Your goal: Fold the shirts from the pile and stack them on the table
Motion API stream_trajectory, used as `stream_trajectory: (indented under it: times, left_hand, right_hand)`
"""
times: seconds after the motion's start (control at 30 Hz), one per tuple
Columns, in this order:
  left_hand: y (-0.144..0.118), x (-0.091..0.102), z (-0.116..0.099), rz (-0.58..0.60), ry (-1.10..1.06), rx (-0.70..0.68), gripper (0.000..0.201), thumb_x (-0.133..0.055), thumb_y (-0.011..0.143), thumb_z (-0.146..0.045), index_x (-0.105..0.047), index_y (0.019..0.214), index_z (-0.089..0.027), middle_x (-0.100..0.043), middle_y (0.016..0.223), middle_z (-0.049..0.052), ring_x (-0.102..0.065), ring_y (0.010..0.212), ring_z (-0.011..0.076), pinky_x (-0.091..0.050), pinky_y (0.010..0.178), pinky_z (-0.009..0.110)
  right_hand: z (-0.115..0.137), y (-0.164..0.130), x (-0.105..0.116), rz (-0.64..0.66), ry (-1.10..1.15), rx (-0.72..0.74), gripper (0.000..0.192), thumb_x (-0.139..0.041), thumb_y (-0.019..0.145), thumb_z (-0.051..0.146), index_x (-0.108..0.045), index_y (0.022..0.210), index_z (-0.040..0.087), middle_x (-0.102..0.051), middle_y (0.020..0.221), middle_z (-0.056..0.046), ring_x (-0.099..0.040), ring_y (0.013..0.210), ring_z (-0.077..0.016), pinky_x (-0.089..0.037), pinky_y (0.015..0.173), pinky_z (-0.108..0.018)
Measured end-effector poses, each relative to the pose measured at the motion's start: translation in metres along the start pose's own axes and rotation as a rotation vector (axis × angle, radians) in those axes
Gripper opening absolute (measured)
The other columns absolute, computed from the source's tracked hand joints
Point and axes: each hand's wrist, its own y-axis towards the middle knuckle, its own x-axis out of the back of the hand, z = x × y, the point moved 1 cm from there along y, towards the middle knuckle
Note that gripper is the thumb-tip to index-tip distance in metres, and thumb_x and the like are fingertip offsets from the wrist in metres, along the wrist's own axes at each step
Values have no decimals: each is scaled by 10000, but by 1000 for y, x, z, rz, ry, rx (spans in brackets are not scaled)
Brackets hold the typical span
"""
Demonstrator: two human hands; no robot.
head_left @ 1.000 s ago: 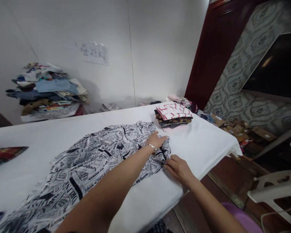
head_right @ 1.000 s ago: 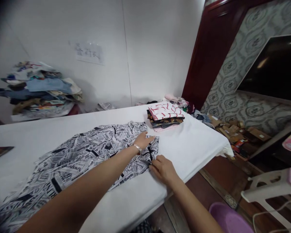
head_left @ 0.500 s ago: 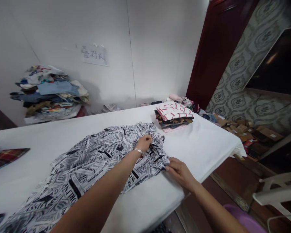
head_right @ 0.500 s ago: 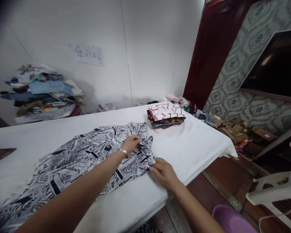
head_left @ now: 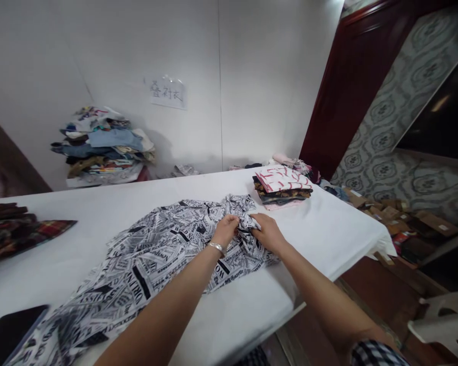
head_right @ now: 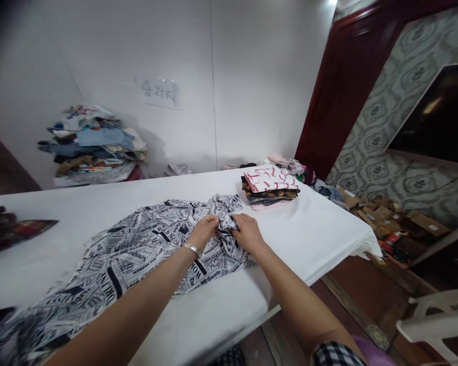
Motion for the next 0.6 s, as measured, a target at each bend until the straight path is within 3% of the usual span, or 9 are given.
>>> stream_trajectory:
  times: [0.1, 0.23, 0.33, 0.43, 0.6]
  left_hand:
    - [4, 3, 4, -46, 37, 23, 290, -644, 655, -457, -531, 713, -197, -463, 538, -62, -433, 478, 95, -373, 492, 226]
    - [2, 2, 0, -36, 108, 43, 335, -648, 693, -491, -620, 873, -210, -635, 729, 9, -586, 687, 165, -456, 651, 283]
    - [-6, -5, -6, 52, 289, -48, 603, -714, 636, -533, -591, 1147, -238, -647, 1115, 80, -575, 1046, 254, -424, 886, 338]
    - [-14, -13, -11, 137, 593, -199, 824, -754, 579, -540, -484, 1307, -263, -514, 1329, 114, -506, 1163, 326, -381, 950, 388]
    - [-15, -21, -21, 51, 851, -345, 426, -609, 745, -315, -570, 1164, -245, -568, 1201, 89, -541, 1075, 265, -396, 893, 336]
  right_hand:
    - [3, 4, -3, -40, 284, -90, 198, -503, 799, 281, -666, 882, 204, -686, 858, -37, -592, 829, -201, -428, 804, -326]
    - [-3, 6, -3, -58, 788, -368, 217, -596, 718, 405, -621, 762, 194, -630, 676, 23, -543, 643, -152, -419, 648, -273]
    - [-4, 8, -1, -23, 927, -453, 268, -665, 655, 440, -596, 697, 185, -589, 613, 43, -497, 585, -125, -394, 612, -259]
    - [-1, 10, 3, 22, 918, -431, 303, -683, 657, 463, -576, 661, 180, -557, 593, 52, -467, 581, -110, -374, 605, -250]
    - [1, 12, 7, 66, 862, -444, 365, -708, 623, 506, -546, 628, 178, -502, 543, 60, -428, 548, -100, -334, 549, -239]
